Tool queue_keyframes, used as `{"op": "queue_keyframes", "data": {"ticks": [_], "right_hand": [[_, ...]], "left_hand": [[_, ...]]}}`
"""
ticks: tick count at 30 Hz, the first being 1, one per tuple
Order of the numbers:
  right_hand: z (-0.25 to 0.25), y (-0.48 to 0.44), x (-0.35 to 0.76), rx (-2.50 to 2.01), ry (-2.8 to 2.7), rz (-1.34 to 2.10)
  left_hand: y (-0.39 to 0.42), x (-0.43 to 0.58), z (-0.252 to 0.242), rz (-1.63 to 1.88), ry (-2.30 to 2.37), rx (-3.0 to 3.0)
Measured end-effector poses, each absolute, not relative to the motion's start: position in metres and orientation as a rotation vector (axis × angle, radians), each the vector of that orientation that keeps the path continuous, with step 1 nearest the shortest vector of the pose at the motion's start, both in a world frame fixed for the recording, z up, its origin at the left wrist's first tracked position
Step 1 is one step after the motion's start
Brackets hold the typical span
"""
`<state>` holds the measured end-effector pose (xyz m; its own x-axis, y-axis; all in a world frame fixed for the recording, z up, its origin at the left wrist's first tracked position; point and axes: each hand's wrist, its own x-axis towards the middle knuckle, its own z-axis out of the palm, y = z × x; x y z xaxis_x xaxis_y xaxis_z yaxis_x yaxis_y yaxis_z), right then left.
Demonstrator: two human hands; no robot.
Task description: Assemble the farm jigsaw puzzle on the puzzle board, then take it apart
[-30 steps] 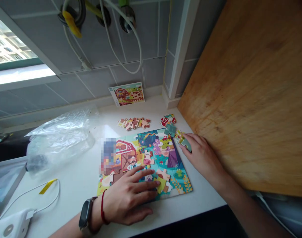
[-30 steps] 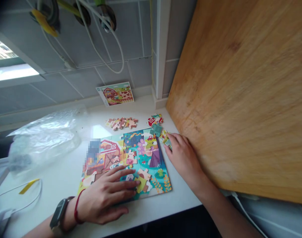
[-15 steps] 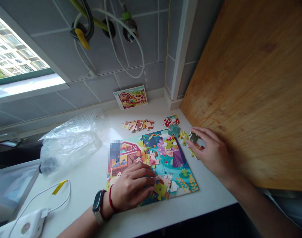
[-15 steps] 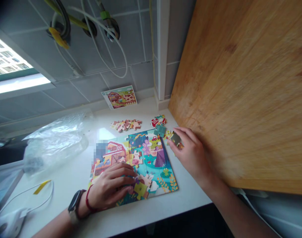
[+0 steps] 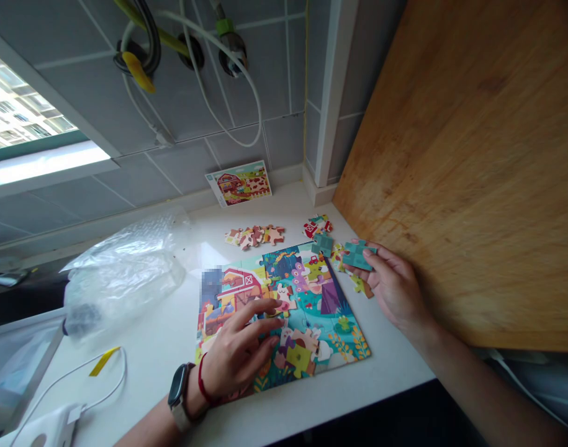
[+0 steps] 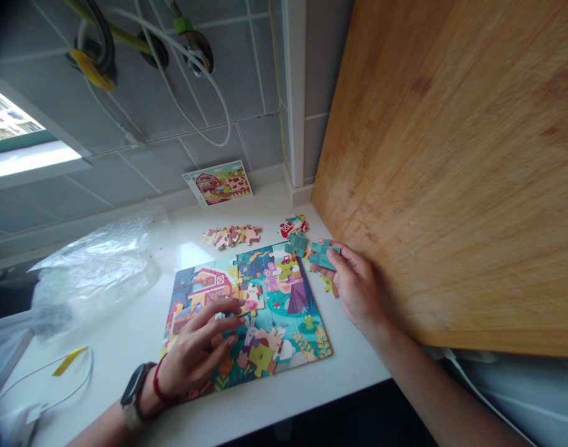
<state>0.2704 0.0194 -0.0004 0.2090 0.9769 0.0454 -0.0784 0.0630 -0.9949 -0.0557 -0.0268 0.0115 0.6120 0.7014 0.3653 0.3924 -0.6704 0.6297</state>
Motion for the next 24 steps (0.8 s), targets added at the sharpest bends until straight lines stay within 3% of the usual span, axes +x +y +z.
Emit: {"op": "queue_keyframes", "data": {"ticks": [7, 16, 24], "right_hand": [[-0.007, 0.019, 0.278, -1.447, -1.735, 0.331], [-0.014, 0.013, 0.274, -1.737, -1.999, -0.001], [-0.01, 0.013, 0.274, -1.717, -2.062, -0.01]], "left_hand": [[-0.028, -0.055, 0.011, 0.78, 0.881, 2.303], [-0.028, -0.056, 0.009, 0.867, 0.91, 2.282], [-0.027, -0.055, 0.01, 0.85, 0.909, 2.289]]}}
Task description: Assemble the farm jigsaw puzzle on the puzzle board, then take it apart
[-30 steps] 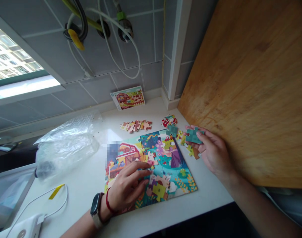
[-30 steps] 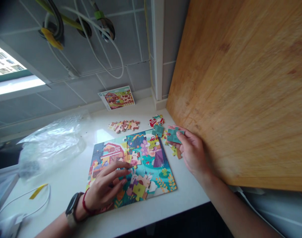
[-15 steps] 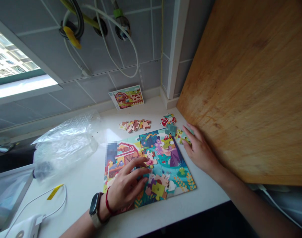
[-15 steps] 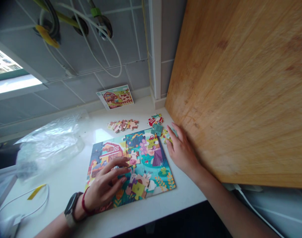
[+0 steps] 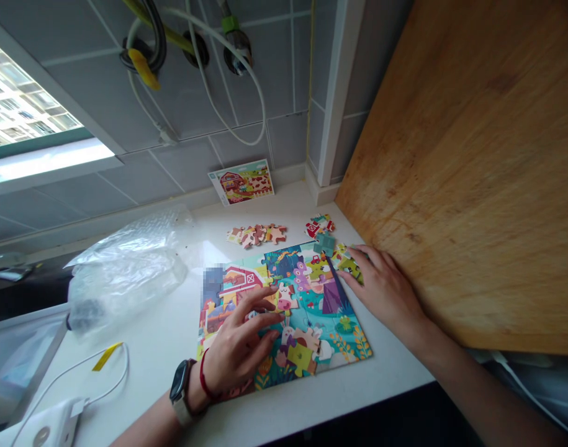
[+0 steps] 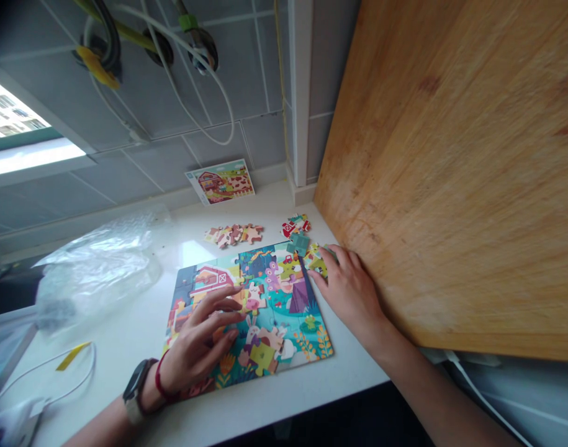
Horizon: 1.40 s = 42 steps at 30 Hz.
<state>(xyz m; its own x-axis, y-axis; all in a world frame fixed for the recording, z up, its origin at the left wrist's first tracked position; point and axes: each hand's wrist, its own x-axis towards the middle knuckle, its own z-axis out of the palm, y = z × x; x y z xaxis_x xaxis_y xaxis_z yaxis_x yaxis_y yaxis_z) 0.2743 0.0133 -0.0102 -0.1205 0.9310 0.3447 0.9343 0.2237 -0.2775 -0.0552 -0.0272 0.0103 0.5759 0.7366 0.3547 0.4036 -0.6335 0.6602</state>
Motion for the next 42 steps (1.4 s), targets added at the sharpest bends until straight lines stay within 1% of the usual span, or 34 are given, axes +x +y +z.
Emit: {"op": "queue_keyframes", "data": {"ticks": [8, 16, 28, 36, 42], "right_hand": [[-0.014, 0.018, 0.276, -1.504, -1.957, 0.093], [-0.016, 0.017, 0.275, -1.647, -1.903, -0.04], [-0.019, 0.017, 0.271, -1.722, -1.917, -0.017], [-0.021, 0.021, 0.273, -1.594, -1.784, 0.13], [-0.012, 0.019, 0.272, -1.479, -1.772, 0.078]], "left_hand": [[-0.027, -0.054, 0.011, 0.873, 0.922, 2.273], [-0.027, -0.054, 0.012, 0.85, 0.93, 2.273], [-0.027, -0.055, 0.008, 0.822, 0.918, 2.258], [-0.026, -0.054, 0.006, 0.833, 0.912, 2.264], [-0.026, -0.055, 0.008, 0.806, 0.906, 2.265]]}}
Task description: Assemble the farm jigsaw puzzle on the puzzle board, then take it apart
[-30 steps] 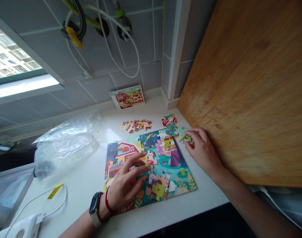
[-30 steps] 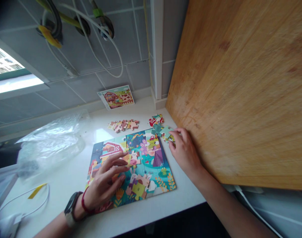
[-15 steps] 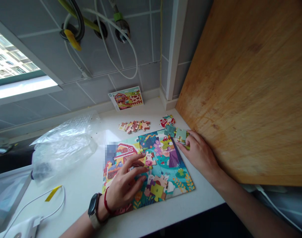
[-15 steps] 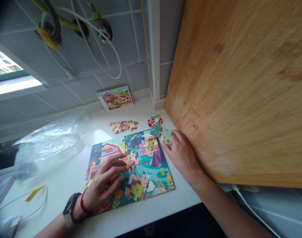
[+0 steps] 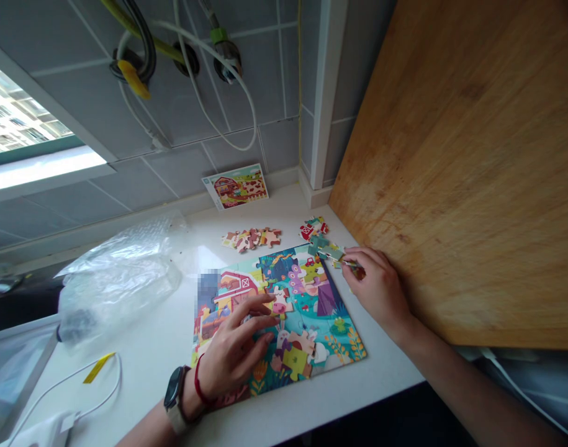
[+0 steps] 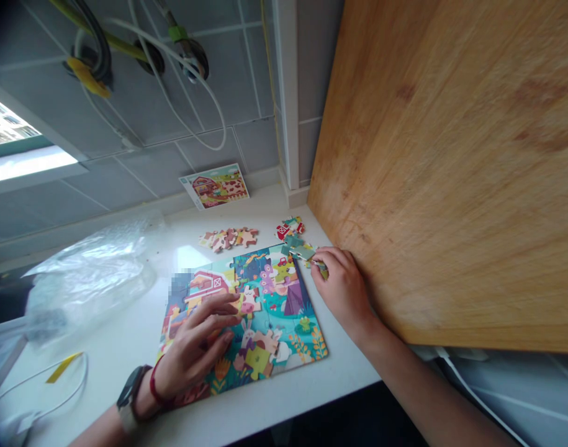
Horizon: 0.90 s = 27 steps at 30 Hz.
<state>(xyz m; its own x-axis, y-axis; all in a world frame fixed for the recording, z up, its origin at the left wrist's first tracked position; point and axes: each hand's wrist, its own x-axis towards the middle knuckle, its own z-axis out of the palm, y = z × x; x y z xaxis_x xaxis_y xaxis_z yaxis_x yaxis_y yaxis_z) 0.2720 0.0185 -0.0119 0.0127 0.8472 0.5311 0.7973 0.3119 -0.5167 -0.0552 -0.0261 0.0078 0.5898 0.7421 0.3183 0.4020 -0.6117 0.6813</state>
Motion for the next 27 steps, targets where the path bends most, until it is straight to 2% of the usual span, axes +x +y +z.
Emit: {"op": "queue_keyframes", "data": {"ticks": [6, 14, 20, 27], "right_hand": [[0.0, 0.014, 0.268, -1.33, -1.694, 0.102], [0.008, 0.009, 0.263, -1.014, -1.78, 0.605], [0.002, 0.007, 0.259, -0.88, -1.833, 0.934], [-0.003, 0.009, 0.261, -0.804, -1.811, 1.097]], "left_hand": [[-0.023, -0.054, 0.011, 0.771, 0.846, 2.278], [-0.018, -0.048, 0.022, 0.81, 0.841, 2.187], [0.003, -0.03, 0.032, 0.632, 0.882, 2.355], [0.037, 0.003, 0.037, 0.632, 0.629, 2.477]]}}
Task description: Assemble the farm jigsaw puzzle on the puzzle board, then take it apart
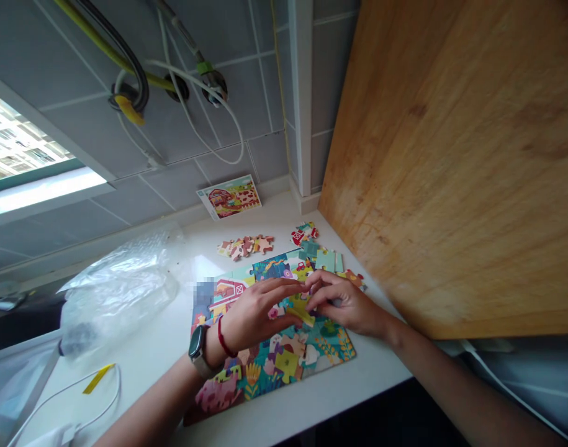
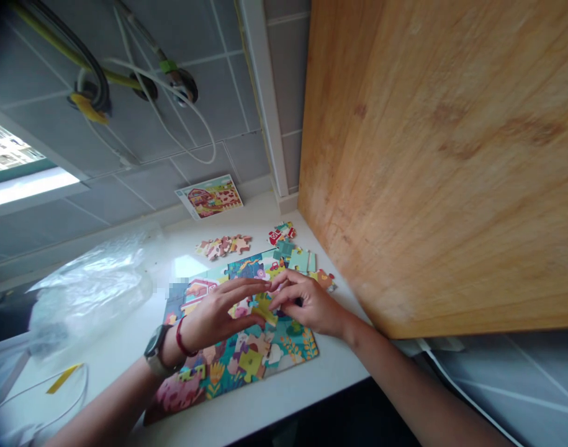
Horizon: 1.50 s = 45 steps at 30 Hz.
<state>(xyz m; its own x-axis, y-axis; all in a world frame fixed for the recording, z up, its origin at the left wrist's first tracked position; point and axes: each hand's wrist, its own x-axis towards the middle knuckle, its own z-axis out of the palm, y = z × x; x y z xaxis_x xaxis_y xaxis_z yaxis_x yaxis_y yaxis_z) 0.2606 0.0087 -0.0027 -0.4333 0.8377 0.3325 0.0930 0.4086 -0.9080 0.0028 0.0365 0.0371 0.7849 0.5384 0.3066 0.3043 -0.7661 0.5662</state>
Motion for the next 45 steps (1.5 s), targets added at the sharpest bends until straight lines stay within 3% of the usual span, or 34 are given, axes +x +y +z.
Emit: {"op": "queue_keyframes", "data": {"ticks": [7, 12, 16, 45], "right_hand": [[-0.001, 0.012, 0.259, -0.906, -1.801, 0.994], [-0.006, 0.012, 0.262, -1.155, -1.781, 0.583], [-0.005, 0.014, 0.264, -1.173, -1.896, 0.398], [-0.013, 0.01, 0.259, -1.147, -2.23, 0.381]], "left_hand": [[0.05, -0.002, 0.027, 0.693, 0.563, 2.604], [0.057, -0.011, 0.008, 0.866, 0.814, 2.655], [0.061, -0.016, -0.003, 0.79, 0.902, 2.613], [0.058, -0.014, -0.008, 0.791, 0.971, 2.725]]}}
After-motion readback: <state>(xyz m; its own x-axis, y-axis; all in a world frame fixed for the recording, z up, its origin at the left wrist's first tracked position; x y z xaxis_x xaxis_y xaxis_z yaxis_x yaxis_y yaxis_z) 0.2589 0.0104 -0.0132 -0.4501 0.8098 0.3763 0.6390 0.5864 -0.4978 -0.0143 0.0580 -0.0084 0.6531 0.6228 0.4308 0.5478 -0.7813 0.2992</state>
